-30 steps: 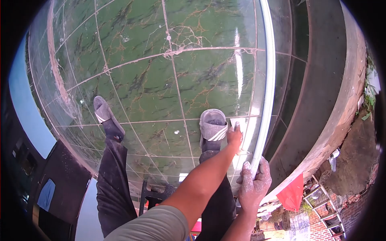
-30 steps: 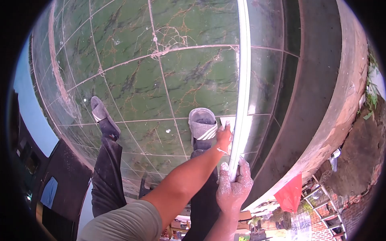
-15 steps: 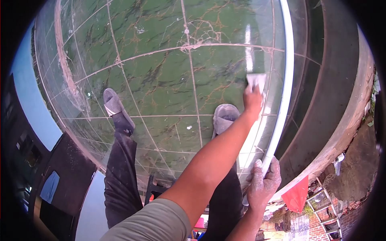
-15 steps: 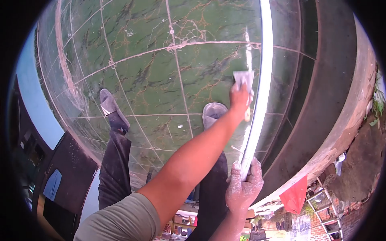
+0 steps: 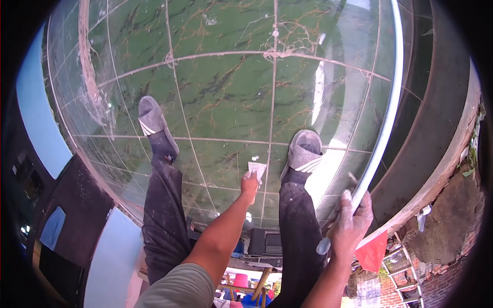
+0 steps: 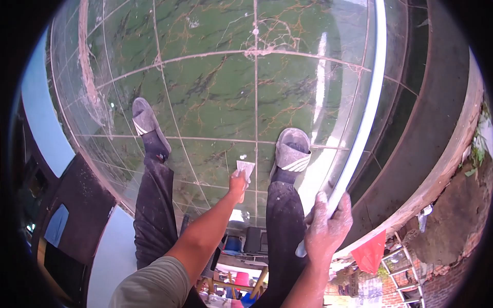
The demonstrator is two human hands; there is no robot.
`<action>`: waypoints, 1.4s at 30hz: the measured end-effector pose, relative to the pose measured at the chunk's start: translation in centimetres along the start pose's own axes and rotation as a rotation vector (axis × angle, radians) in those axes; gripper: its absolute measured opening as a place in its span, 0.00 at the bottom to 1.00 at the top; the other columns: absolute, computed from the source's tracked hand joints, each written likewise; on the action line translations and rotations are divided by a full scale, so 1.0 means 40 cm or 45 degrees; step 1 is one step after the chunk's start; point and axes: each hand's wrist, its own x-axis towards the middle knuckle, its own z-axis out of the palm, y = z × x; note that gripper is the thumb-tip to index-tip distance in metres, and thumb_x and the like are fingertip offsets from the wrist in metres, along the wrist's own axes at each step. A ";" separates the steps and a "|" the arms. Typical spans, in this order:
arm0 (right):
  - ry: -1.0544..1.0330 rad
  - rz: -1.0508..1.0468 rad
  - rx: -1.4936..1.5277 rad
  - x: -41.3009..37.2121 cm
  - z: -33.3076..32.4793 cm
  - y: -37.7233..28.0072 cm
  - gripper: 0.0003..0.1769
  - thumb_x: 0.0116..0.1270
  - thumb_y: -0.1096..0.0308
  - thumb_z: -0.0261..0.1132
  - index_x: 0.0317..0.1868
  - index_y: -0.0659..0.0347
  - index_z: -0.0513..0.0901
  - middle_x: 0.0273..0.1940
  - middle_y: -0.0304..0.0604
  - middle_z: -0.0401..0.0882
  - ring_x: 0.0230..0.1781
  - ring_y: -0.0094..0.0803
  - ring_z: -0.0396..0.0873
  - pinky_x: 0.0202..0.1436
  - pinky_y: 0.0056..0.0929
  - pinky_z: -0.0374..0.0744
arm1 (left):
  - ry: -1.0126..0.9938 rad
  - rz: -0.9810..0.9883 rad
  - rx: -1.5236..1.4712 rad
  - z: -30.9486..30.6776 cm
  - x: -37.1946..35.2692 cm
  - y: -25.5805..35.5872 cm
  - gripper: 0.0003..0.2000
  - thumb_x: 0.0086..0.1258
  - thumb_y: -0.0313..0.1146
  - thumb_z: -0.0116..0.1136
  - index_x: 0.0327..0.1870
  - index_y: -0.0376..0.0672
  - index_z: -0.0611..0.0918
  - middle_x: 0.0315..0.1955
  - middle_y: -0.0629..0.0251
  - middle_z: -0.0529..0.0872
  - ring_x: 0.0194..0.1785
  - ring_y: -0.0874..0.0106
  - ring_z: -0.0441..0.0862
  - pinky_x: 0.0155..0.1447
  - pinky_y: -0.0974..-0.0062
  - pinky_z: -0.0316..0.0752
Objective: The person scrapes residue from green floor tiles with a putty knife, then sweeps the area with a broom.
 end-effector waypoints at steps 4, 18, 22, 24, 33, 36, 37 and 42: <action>0.002 0.021 0.093 -0.011 0.022 0.013 0.16 0.71 0.73 0.60 0.57 0.68 0.78 0.24 0.34 0.73 0.18 0.17 0.70 0.20 0.19 0.67 | -0.079 0.068 -0.003 0.012 0.004 0.046 0.16 0.77 0.46 0.51 0.36 0.42 0.81 0.17 0.68 0.75 0.22 0.74 0.71 0.26 0.70 0.63; 0.028 0.057 0.328 -0.281 0.068 0.198 0.18 0.72 0.75 0.59 0.60 0.68 0.74 0.25 0.37 0.75 0.18 0.20 0.72 0.20 0.18 0.69 | 0.041 0.357 0.177 0.059 0.111 -0.049 0.23 0.74 0.49 0.53 0.38 0.32 0.84 0.32 0.44 0.87 0.38 0.47 0.84 0.42 0.55 0.76; -0.048 0.069 0.343 -0.312 0.123 0.253 0.18 0.71 0.78 0.59 0.60 0.68 0.74 0.26 0.37 0.75 0.17 0.20 0.71 0.20 0.18 0.69 | 0.014 0.317 0.257 0.041 0.104 -0.066 0.24 0.74 0.51 0.51 0.42 0.34 0.84 0.35 0.42 0.86 0.41 0.46 0.84 0.47 0.53 0.76; -0.038 0.023 0.382 -0.306 0.126 0.307 0.18 0.71 0.78 0.58 0.60 0.68 0.74 0.26 0.37 0.75 0.17 0.20 0.71 0.20 0.18 0.69 | 0.223 0.422 0.299 0.056 0.104 -0.022 0.24 0.74 0.51 0.51 0.41 0.34 0.84 0.35 0.43 0.87 0.43 0.46 0.84 0.49 0.54 0.76; -0.044 -0.038 0.303 -0.292 0.061 0.425 0.17 0.72 0.73 0.59 0.59 0.66 0.74 0.25 0.37 0.73 0.17 0.22 0.71 0.20 0.20 0.69 | 0.052 0.141 0.247 0.013 0.015 -0.090 0.23 0.73 0.51 0.54 0.41 0.34 0.84 0.35 0.43 0.87 0.41 0.48 0.85 0.46 0.55 0.77; -0.076 -0.040 0.312 -0.281 0.015 0.434 0.16 0.72 0.73 0.59 0.58 0.65 0.75 0.25 0.37 0.73 0.17 0.22 0.72 0.19 0.20 0.70 | 0.235 0.430 -0.062 0.068 0.103 -0.066 0.15 0.73 0.44 0.58 0.34 0.40 0.82 0.20 0.65 0.81 0.20 0.74 0.76 0.23 0.69 0.68; -0.086 -0.032 0.314 -0.278 0.003 0.431 0.16 0.72 0.73 0.60 0.58 0.65 0.75 0.25 0.37 0.73 0.17 0.22 0.72 0.19 0.20 0.70 | 0.177 0.540 -0.059 0.064 0.154 -0.004 0.15 0.73 0.43 0.56 0.34 0.41 0.81 0.19 0.67 0.81 0.17 0.74 0.73 0.22 0.70 0.66; -0.093 -0.019 0.367 -0.263 -0.050 0.451 0.12 0.71 0.77 0.60 0.53 0.68 0.76 0.25 0.36 0.75 0.18 0.20 0.73 0.22 0.18 0.69 | 0.124 0.430 0.066 0.073 0.081 0.069 0.19 0.74 0.47 0.55 0.34 0.37 0.82 0.23 0.58 0.84 0.23 0.66 0.80 0.28 0.65 0.72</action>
